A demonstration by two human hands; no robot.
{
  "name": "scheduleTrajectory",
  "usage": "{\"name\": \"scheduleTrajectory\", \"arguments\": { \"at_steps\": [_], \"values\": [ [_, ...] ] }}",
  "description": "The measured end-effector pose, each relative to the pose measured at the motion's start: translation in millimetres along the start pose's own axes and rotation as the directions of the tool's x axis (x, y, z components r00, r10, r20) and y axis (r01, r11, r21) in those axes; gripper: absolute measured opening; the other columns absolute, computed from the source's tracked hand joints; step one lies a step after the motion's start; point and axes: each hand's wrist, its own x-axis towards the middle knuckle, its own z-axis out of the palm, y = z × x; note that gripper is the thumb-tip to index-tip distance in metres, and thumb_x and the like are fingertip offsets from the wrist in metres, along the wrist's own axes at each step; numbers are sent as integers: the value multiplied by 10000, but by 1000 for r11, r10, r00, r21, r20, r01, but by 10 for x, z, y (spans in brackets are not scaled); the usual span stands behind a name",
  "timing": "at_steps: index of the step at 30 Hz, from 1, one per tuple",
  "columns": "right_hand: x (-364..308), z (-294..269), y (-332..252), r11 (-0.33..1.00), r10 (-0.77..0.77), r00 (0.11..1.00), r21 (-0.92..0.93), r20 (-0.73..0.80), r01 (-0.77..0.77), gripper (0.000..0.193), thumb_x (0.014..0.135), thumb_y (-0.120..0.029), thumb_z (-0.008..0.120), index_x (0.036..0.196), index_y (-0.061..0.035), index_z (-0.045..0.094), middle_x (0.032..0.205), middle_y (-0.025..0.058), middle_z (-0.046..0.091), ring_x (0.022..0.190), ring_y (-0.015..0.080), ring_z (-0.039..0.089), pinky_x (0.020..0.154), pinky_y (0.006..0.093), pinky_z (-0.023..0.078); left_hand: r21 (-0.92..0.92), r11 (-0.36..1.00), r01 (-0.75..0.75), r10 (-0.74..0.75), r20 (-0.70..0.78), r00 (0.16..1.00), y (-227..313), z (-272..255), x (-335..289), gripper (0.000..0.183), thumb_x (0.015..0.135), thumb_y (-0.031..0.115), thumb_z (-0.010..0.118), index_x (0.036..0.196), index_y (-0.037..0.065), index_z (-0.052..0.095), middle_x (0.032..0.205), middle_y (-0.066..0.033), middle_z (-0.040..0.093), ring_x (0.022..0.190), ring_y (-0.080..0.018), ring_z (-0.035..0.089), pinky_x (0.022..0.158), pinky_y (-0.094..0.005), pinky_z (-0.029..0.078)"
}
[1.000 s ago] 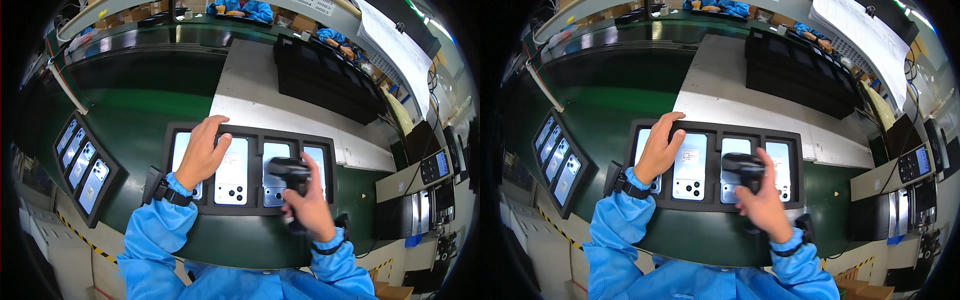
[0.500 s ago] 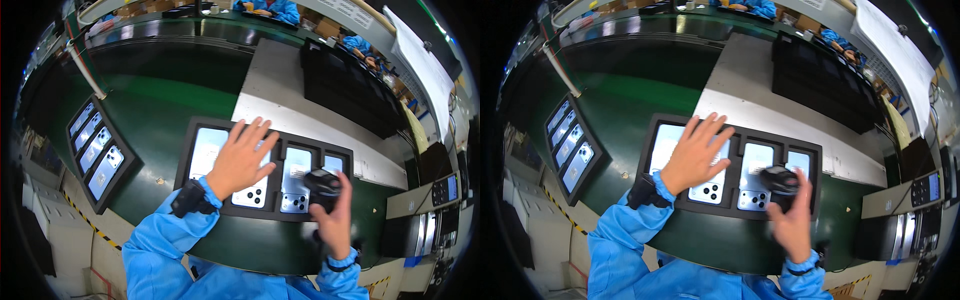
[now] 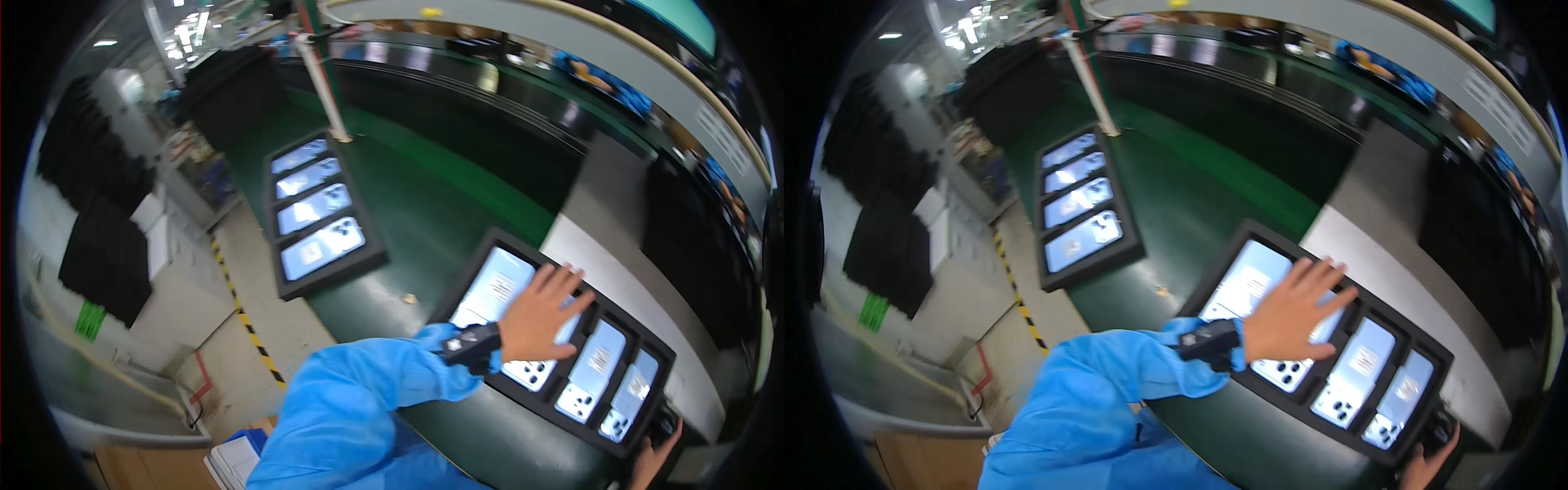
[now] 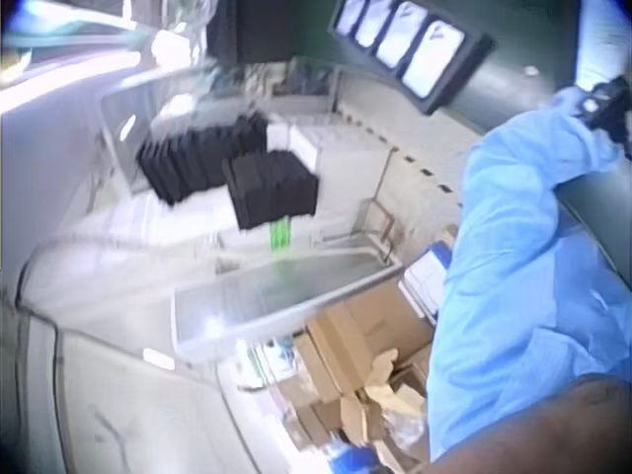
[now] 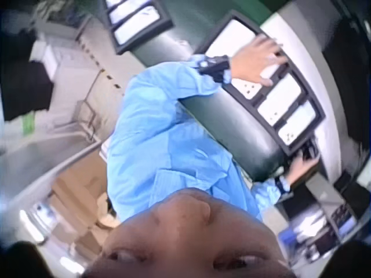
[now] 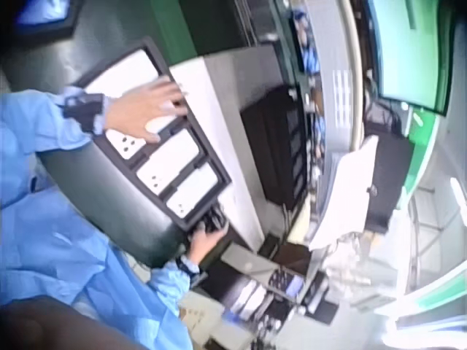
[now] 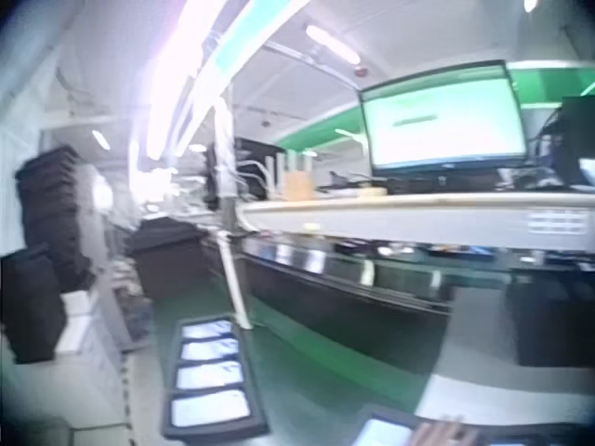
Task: Scanning serial numbers or barcodes on smartphones and placing them into foam trays in a manufacturing facility.
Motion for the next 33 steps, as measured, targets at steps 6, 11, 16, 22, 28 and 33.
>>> {"name": "scheduleTrajectory", "arguments": {
  "at_steps": [6,11,16,22,28,33],
  "values": [
    [-166,173,-486,803,-121,978,-595,-170,-4,733,814,-28,695,1483,-1,396,1381,198,502,1281,304,502,1127,389,356,-95,995,-38,40,22,999,89,29,88,822,727,398,765,1437,86,492,1501,-270,377,1425,-452,305,1168,-632,189],
    [24,1192,-1475,646,-323,936,-690,139,326,366,760,-165,777,1072,-3,676,1001,161,678,956,337,640,852,419,514,67,997,-47,48,-5,999,-123,-324,31,641,758,268,747,1324,38,554,1383,-217,515,1329,-427,423,1121,-583,277],
    [-374,1699,-1714,355,-403,568,-449,718,820,66,750,-131,646,796,-87,627,733,75,630,761,286,645,712,394,513,-272,907,-321,330,-13,944,900,-600,671,583,736,216,718,1272,25,594,1316,-188,586,1253,-397,515,1073,-482,375],
    [-592,2054,-1423,737,-650,594,203,473,644,89,840,-157,637,893,-93,668,738,19,630,778,246,647,762,365,503,-587,726,-358,595,276,755,2144,-513,588,618,826,441,721,1215,-28,614,1053,-197,676,947,-397,648,824,-465,511],
    [-575,2102,-1474,839,-358,348,136,867,526,89,831,-165,643,868,-85,654,737,49,634,773,269,651,748,390,509,-711,595,-374,672,184,718,2240,-414,96,435,831,264,741,1158,0,632,994,-120,656,881,-294,659,751,-376,549],
    [-740,2005,-1511,816,-238,325,7,915,578,97,823,-172,649,846,-78,643,735,74,638,770,289,655,737,410,514,-743,514,-430,718,98,690,2181,-431,14,381,832,173,730,1171,25,642,1039,-79,655,872,-231,655,692,-322,549]
  ]
}}
